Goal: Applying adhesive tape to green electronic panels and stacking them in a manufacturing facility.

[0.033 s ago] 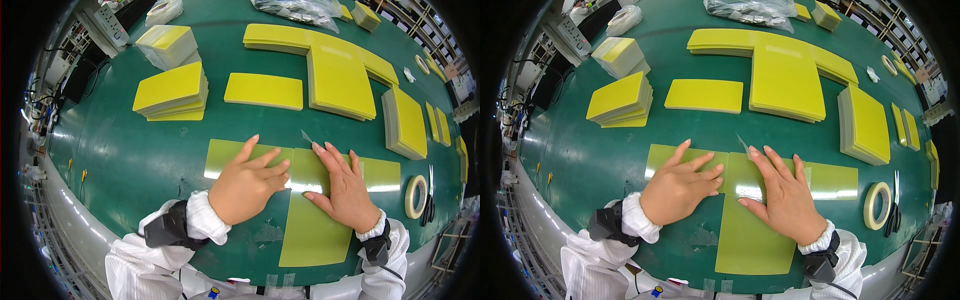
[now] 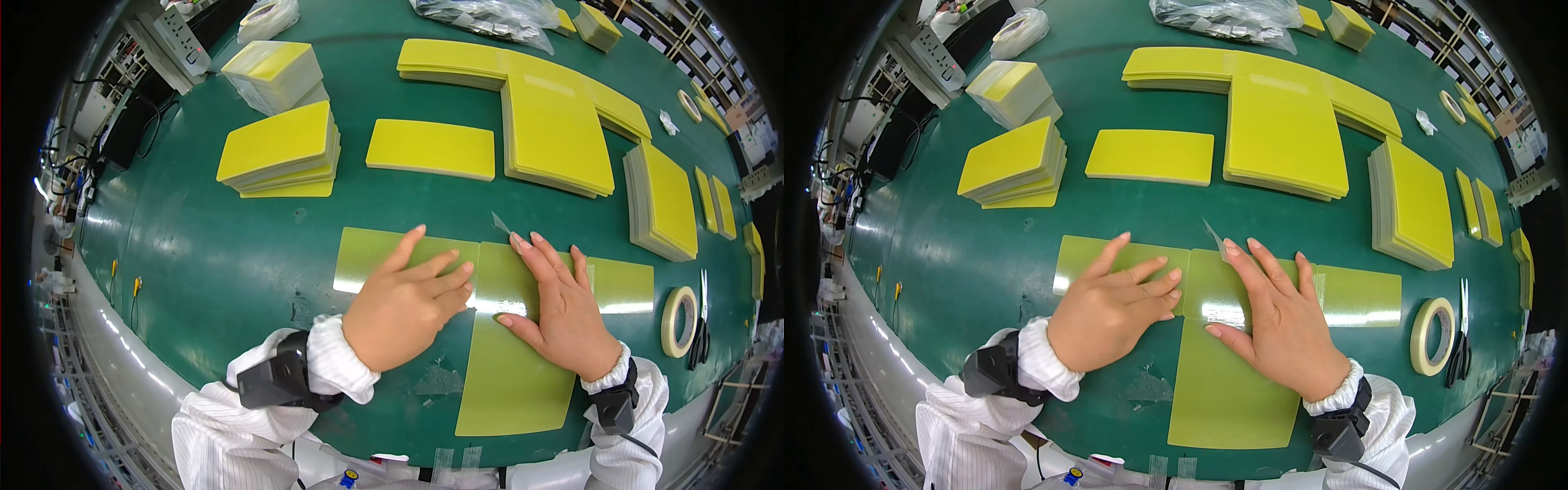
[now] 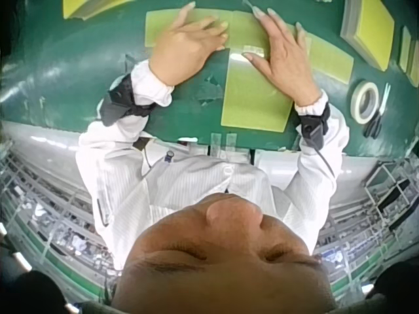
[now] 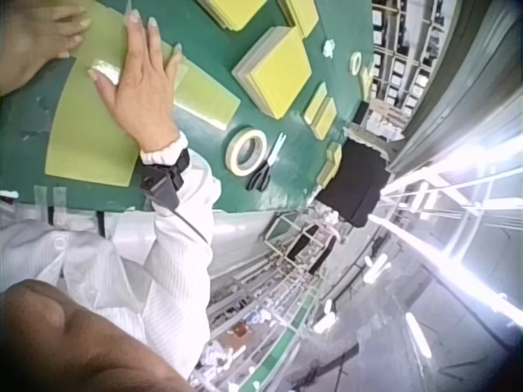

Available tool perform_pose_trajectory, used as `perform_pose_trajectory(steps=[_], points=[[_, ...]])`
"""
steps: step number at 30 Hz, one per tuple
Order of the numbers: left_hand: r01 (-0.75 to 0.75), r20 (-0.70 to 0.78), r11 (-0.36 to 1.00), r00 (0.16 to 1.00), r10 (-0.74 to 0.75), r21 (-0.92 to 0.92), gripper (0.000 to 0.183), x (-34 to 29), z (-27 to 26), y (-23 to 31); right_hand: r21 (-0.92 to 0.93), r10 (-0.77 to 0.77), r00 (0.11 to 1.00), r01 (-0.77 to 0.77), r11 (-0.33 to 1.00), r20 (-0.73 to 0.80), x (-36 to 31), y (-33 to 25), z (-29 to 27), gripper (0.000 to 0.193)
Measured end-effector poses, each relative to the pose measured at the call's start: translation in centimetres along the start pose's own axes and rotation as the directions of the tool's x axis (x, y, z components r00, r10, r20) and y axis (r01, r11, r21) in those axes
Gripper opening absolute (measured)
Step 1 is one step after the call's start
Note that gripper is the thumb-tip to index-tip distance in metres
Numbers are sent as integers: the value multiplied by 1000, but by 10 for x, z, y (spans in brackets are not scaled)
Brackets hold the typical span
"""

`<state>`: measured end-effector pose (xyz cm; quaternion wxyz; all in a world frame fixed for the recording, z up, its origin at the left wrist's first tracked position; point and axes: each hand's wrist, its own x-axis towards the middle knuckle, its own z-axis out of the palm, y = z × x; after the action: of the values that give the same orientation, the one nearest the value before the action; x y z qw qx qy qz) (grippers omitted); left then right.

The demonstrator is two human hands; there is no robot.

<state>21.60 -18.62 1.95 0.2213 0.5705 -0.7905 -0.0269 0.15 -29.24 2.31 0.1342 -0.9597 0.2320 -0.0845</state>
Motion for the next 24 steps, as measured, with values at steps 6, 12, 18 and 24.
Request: perform_pose_trajectory(steps=[6, 12, 18, 24], points=[[3, -76, 994, 997, 6, 113, 18, -3, 1, 13, 1, 2, 1000, -2, 1000, 0, 0, -2, -1, 77], [94, 7, 984, 995, -97, 149, 31, -9, 0, 27, -1, 13, 1000, -13, 1000, 7, -1, 0, 1, 78], [292, 208, 951, 929, -307, 99, 74, -17, -11, 40, 0, 4, 1000, -4, 1000, 1, 0, 0, -1, 78], [327, 332, 941, 882, -336, 84, 93, -20, -11, 42, 3, 2, 1000, -2, 1000, 2, 1, -3, -1, 77]])
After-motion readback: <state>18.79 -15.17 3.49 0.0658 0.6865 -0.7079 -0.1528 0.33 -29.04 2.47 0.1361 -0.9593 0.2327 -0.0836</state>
